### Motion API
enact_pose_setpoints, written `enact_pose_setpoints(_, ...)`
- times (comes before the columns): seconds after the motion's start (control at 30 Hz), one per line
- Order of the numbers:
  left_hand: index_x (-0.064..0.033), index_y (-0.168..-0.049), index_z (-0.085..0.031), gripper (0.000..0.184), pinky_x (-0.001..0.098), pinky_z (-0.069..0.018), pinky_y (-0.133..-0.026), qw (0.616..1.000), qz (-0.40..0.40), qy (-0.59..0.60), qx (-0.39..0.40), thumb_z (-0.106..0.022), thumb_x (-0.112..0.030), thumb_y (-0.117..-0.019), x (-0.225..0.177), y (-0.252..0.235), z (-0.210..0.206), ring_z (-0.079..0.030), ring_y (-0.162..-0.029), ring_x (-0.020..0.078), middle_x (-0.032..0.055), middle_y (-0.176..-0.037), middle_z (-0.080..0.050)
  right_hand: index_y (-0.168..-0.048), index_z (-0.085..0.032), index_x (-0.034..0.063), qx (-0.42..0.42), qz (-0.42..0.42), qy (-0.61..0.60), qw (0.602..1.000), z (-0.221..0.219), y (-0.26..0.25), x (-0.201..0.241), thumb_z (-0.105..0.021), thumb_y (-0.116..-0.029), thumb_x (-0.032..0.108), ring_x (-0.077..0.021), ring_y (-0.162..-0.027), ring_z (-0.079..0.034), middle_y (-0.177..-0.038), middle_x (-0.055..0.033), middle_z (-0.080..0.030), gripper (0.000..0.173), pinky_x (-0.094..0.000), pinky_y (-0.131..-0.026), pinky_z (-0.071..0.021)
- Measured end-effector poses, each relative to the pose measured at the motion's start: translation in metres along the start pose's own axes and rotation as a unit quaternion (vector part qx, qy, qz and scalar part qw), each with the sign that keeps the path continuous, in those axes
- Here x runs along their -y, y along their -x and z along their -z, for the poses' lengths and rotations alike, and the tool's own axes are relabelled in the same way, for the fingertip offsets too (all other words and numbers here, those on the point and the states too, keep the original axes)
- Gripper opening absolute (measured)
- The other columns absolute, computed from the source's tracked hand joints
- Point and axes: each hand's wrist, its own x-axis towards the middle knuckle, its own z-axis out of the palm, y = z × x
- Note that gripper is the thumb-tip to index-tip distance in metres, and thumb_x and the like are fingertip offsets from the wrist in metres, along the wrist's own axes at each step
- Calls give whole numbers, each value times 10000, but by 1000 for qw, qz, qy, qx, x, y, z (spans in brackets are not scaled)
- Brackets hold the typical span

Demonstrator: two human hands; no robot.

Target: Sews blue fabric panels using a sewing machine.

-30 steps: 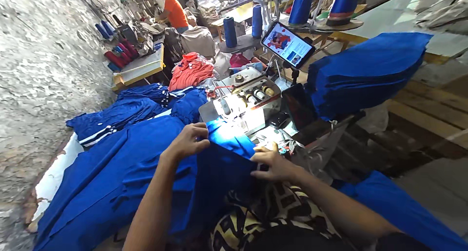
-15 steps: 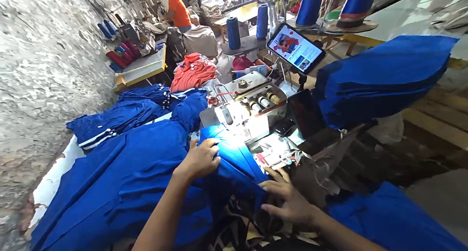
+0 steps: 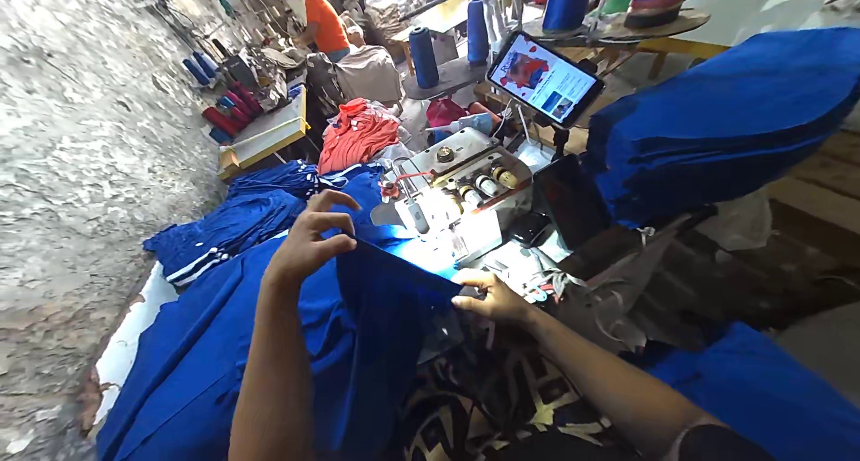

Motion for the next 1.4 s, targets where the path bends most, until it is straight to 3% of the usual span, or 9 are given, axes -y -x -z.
enact_pose_setpoints(0.07, -159, -685, -648, 228, 315, -512, -971, 989, -18, 144, 41, -606, -308, -852, -3, -1, -11, -623, -1102, 87, -51, -1017, -695, -1001, -733, -69, -1, -8, -15, 1000, 0, -2, 2, -638, -929, 182, -20, -1048, -635, -1052, -119, -725, 278, -204, -968, -490)
enact_pose_setpoints(0.13, -131, -688, -662, 215, 268, -523, -917, 981, 4, 177, 81, -617, -266, -848, -5, -2, -29, -647, -989, 40, -70, -888, -699, -988, -730, -66, 0, -17, -23, 1000, 0, 0, 4, -635, -932, 180, 15, -1026, -625, -1037, -96, -725, 270, -181, -955, -488)
enact_pose_setpoints(0.23, 26, -763, -665, 257, 449, -418, -927, 991, 45, 43, 121, -598, -178, -904, -19, -5, -53, -596, -848, 186, 69, -747, -619, -972, -715, -65, 3, -46, -33, 998, 0, 5, 6, -639, -940, 178, 45, -950, -602, -985, -65, -704, 257, -156, -895, -484)
enact_pose_setpoints(0.63, 16, -763, -673, 274, 605, -441, -886, 971, -70, -71, 215, -622, -207, -914, -50, -4, -99, -672, -740, 340, 162, -695, -659, -948, -714, -50, -1, -40, 38, 998, -2, 9, 11, -616, -943, 177, -98, -924, -609, -935, -121, -693, 247, -279, -862, -461)
enact_pose_setpoints(0.7, 23, -728, -678, 342, 589, -407, -991, 976, -47, -111, 181, -616, -251, -923, -40, -8, -80, -678, -765, 330, 160, -693, -664, -960, -715, -51, -6, -33, 51, 998, -2, 6, 12, -597, -965, 203, -110, -930, -623, -951, -132, -706, 280, -303, -873, -463)
enact_pose_setpoints(0.9, -83, -606, -598, 437, 497, -371, -854, 984, -92, -133, 71, -535, -405, -895, -36, -12, -28, -539, -606, 168, 17, -562, -518, -985, -709, -77, 2, -61, 47, 997, 2, -10, 19, -497, -992, 110, -96, -925, -613, -963, -143, -699, 283, -289, -876, -454)
enact_pose_setpoints(1.0, -74, -629, -631, 287, 518, -387, -832, 983, -86, -137, 86, -610, -281, -826, -42, -11, -32, -598, -651, 188, 47, -619, -597, -992, -718, -82, -1, -65, 61, 996, 3, -8, 20, -522, -992, 83, -96, -920, -639, -970, -160, -710, 256, -254, -878, -498)
enact_pose_setpoints(1.2, 1, -824, -775, 233, 594, -390, -928, 984, -34, -68, 160, -677, -196, -899, -38, -7, -57, -691, -809, 274, 135, -793, -731, -923, -712, -62, -21, -21, 79, 996, -1, 10, 15, -573, -985, 149, -118, -841, -627, -881, -138, -697, 260, -288, -817, -489)
enact_pose_setpoints(1.4, 11, -811, -775, 220, 243, -469, -810, 978, -113, 136, 108, -684, -176, -882, -34, 4, -94, -622, -731, 13, 42, -725, -712, -960, -716, -78, -13, 4, 45, 999, 1, 5, 14, -589, -955, 101, -62, -916, -631, -937, -138, -705, 219, -216, -872, -491)
